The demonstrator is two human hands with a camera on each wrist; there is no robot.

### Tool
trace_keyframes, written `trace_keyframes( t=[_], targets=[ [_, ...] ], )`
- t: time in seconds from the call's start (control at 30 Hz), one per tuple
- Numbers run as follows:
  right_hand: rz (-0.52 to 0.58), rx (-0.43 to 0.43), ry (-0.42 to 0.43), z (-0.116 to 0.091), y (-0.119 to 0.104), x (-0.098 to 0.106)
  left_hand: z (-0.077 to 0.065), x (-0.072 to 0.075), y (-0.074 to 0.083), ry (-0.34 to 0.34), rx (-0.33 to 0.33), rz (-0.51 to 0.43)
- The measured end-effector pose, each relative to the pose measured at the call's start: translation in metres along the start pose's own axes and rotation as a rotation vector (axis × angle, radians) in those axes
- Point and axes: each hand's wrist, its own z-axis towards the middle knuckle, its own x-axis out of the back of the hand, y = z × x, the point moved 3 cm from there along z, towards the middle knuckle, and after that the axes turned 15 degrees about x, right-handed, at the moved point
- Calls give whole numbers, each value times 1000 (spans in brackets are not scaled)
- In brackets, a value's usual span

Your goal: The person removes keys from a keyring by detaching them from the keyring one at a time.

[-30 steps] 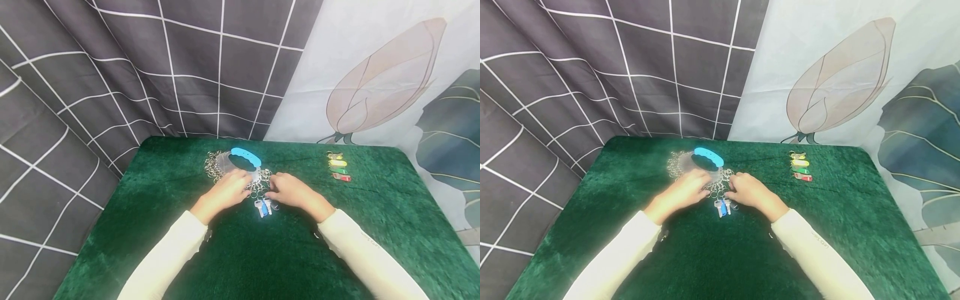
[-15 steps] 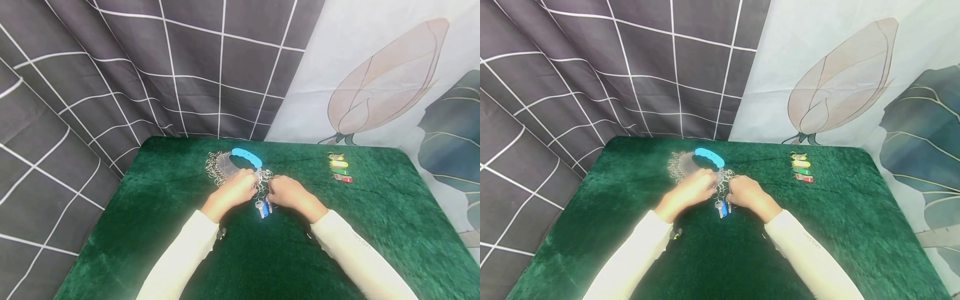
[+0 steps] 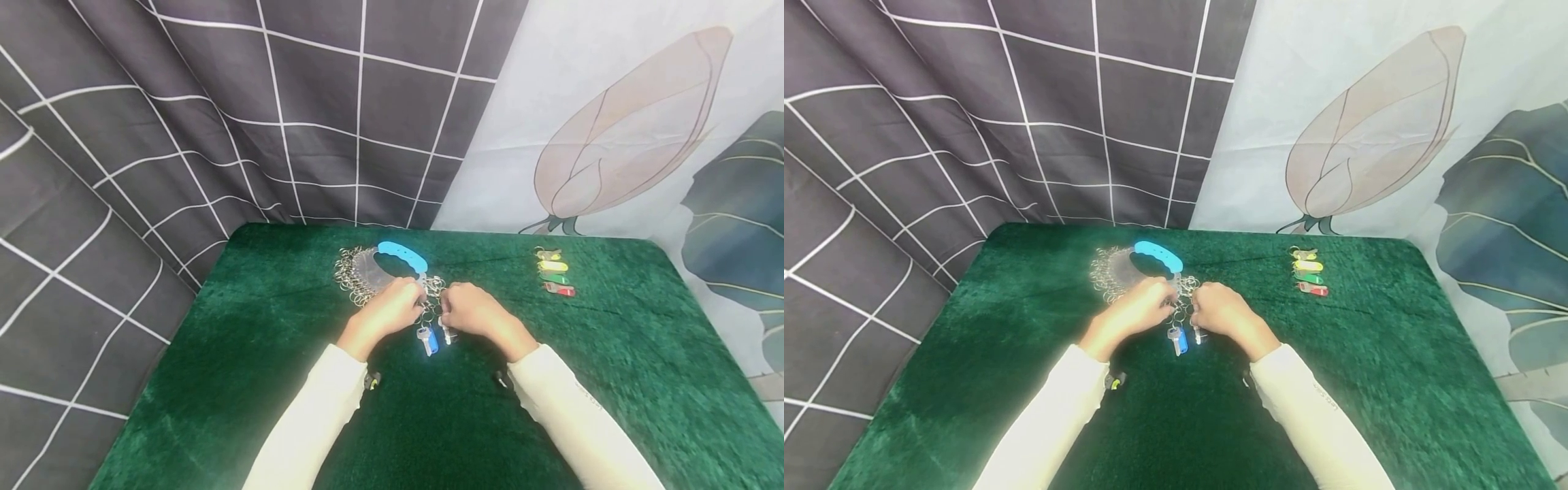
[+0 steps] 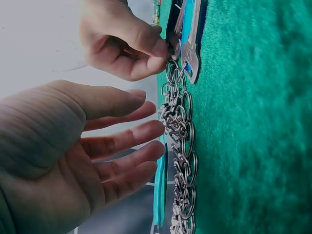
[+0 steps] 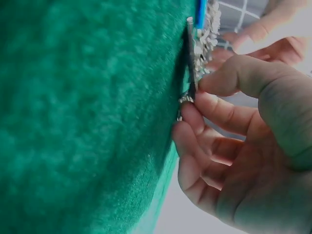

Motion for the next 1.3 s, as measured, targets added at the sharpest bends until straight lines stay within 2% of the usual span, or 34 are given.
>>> trace_keyframes(
  t=[0.2, 0.6, 0.93, 1.13, 1.3],
  targets=[
    [112, 13, 45, -3, 8, 6, 5, -3, -1, -20, 27, -31],
    [225, 131, 167, -2, 16, 12, 10, -6, 2, -32, 18, -130],
    [334, 187, 241, -2, 16, 15, 16, -8, 8, -27, 3, -130],
    [385, 186, 270, -2, 16, 14, 17, -11, 10, -18, 56, -140],
    [413, 199, 278, -3, 15, 13, 16, -10, 8, 31, 102, -204]
  ],
)
